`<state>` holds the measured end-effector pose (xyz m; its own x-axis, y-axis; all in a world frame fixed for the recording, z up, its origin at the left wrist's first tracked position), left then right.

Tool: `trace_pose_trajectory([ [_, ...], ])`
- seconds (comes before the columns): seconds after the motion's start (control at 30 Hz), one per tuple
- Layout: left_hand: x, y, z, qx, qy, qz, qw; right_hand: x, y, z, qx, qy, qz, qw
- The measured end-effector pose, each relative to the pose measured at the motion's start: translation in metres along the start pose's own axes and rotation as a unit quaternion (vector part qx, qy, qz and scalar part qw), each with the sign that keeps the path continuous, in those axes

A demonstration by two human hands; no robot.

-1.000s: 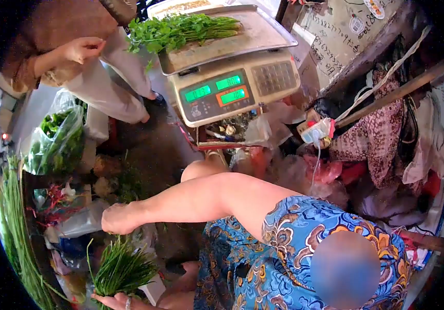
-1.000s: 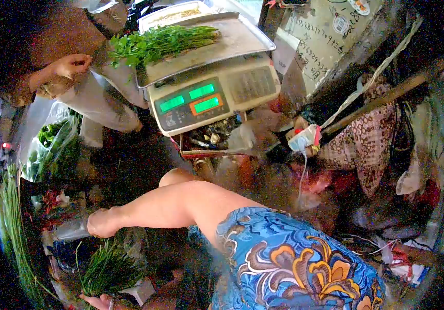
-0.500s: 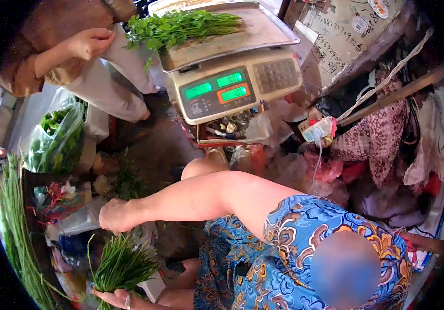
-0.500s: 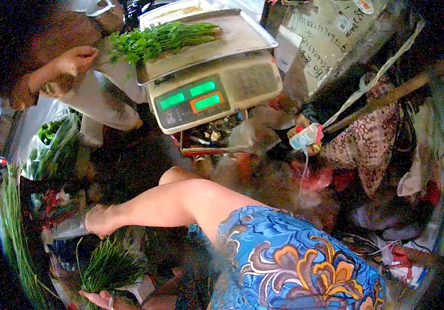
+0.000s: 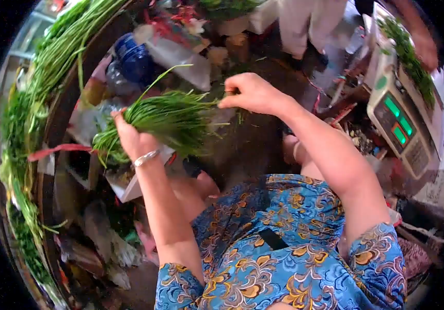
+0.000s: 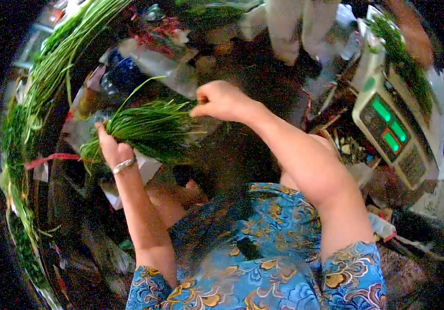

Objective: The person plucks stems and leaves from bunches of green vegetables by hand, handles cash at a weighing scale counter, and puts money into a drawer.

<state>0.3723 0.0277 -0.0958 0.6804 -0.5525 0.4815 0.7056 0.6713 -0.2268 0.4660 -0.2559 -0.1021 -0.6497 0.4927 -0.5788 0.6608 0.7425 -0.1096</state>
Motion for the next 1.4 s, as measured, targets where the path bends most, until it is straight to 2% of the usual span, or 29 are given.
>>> trace_pose_trajectory([
  [0.07, 0.002, -0.002, 0.007, 0.003, -0.028, -0.001, 1.000, 0.016, 0.004, -0.009, -0.018, -0.013, -0.040, 0.999],
  [0.1, 0.009, -0.009, 0.010, 0.008, -0.034, -0.005, 0.999, 0.029, 0.004, -0.006, -0.038, 0.048, -0.096, 0.993],
  [0.17, 0.014, -0.017, 0.011, 0.006, -0.045, 0.008, 0.999, 0.045, 0.004, -0.010, -0.034, 0.060, -0.128, 0.989],
  [0.2, 0.015, -0.016, 0.011, 0.008, -0.047, -0.002, 0.999, 0.052, 0.005, -0.016, -0.053, 0.032, -0.126, 0.990],
  [0.33, 0.028, -0.024, 0.011, 0.010, -0.058, -0.031, 0.998, 0.086, 0.016, -0.019, -0.027, -0.044, -0.048, 0.998],
  [0.37, 0.032, -0.025, 0.012, 0.012, -0.061, -0.048, 0.997, 0.094, 0.018, -0.011, 0.001, -0.020, 0.010, 1.000],
  [0.43, 0.034, -0.025, 0.012, 0.007, -0.077, -0.072, 0.994, 0.109, 0.035, 0.001, -0.041, 0.095, 0.005, 0.995],
  [0.5, 0.049, -0.041, 0.026, 0.044, -0.059, -0.106, 0.992, 0.096, 0.033, -0.009, -0.022, 0.236, -0.024, 0.971],
  [0.57, 0.050, -0.052, 0.033, 0.054, -0.043, -0.103, 0.992, 0.077, 0.032, -0.024, -0.061, 0.241, -0.043, 0.968],
  [0.6, 0.042, -0.048, 0.042, 0.128, 0.064, -0.117, 0.983, 0.074, 0.036, -0.017, -0.047, 0.270, -0.054, 0.960],
  [0.7, 0.031, -0.038, 0.041, 0.080, -0.010, -0.117, 0.990, 0.070, 0.033, -0.011, -0.001, 0.367, -0.108, 0.924],
  [0.77, 0.027, -0.037, 0.040, 0.080, 0.175, -0.072, 0.979, 0.067, 0.033, -0.008, -0.007, 0.366, -0.103, 0.925],
  [0.8, 0.022, -0.041, 0.040, 0.091, 0.200, -0.023, 0.975, 0.069, 0.033, -0.004, 0.019, 0.385, -0.112, 0.916],
  [0.83, 0.020, -0.037, 0.037, 0.088, 0.200, -0.023, 0.975, 0.070, 0.032, 0.000, 0.045, 0.404, -0.121, 0.906],
  [0.87, 0.017, -0.034, 0.043, 0.143, 0.262, -0.015, 0.954, 0.063, 0.034, 0.000, 0.028, 0.332, -0.105, 0.937],
  [0.93, 0.019, -0.031, 0.053, 0.256, 0.329, -0.013, 0.909, 0.060, 0.030, -0.003, 0.046, 0.347, -0.110, 0.930],
  [0.97, 0.016, -0.028, 0.054, 0.255, 0.329, -0.013, 0.909, 0.058, 0.028, -0.004, 0.064, 0.362, -0.115, 0.923],
  [1.03, 0.025, -0.026, 0.060, 0.300, 0.424, -0.026, 0.854, 0.053, 0.030, 0.000, 0.073, 0.347, -0.121, 0.927],
  [1.1, 0.020, -0.019, 0.057, 0.262, 0.420, -0.015, 0.869, 0.050, 0.034, 0.005, 0.018, 0.186, -0.119, 0.975],
  [1.17, 0.015, -0.012, 0.054, 0.224, 0.416, -0.003, 0.881, 0.049, 0.029, 0.002, 0.039, 0.228, -0.132, 0.964],
  [1.23, 0.005, -0.003, 0.039, 0.111, 0.307, -0.010, 0.945, 0.035, 0.029, -0.002, -0.006, 0.132, -0.079, 0.988],
  [1.27, 0.002, -0.002, 0.032, 0.061, 0.289, -0.003, 0.955, 0.032, 0.027, -0.002, 0.010, 0.122, -0.077, 0.990],
  [1.3, -0.002, 0.002, 0.030, 0.060, 0.290, -0.004, 0.955, 0.031, 0.025, -0.002, 0.011, 0.123, -0.075, 0.989],
  [1.37, -0.005, 0.011, 0.010, -0.026, 0.170, -0.043, 0.984, 0.022, 0.021, -0.007, -0.020, 0.031, -0.015, 0.999],
  [1.4, -0.009, 0.012, 0.005, -0.048, 0.157, -0.045, 0.985, 0.019, 0.019, -0.009, -0.028, 0.007, 0.005, 1.000],
])
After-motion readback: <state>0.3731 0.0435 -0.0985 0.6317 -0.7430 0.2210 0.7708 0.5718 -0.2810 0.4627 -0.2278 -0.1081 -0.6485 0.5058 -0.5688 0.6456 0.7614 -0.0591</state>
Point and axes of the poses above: each hand's wrist, its own y-axis towards the middle knuckle, its own x-axis out of the palm, z = x × y, the point moved 8 cm from there along y, towards the middle knuckle, and after that the axes turned 8 degrees about -z, right-handed, at the moved point
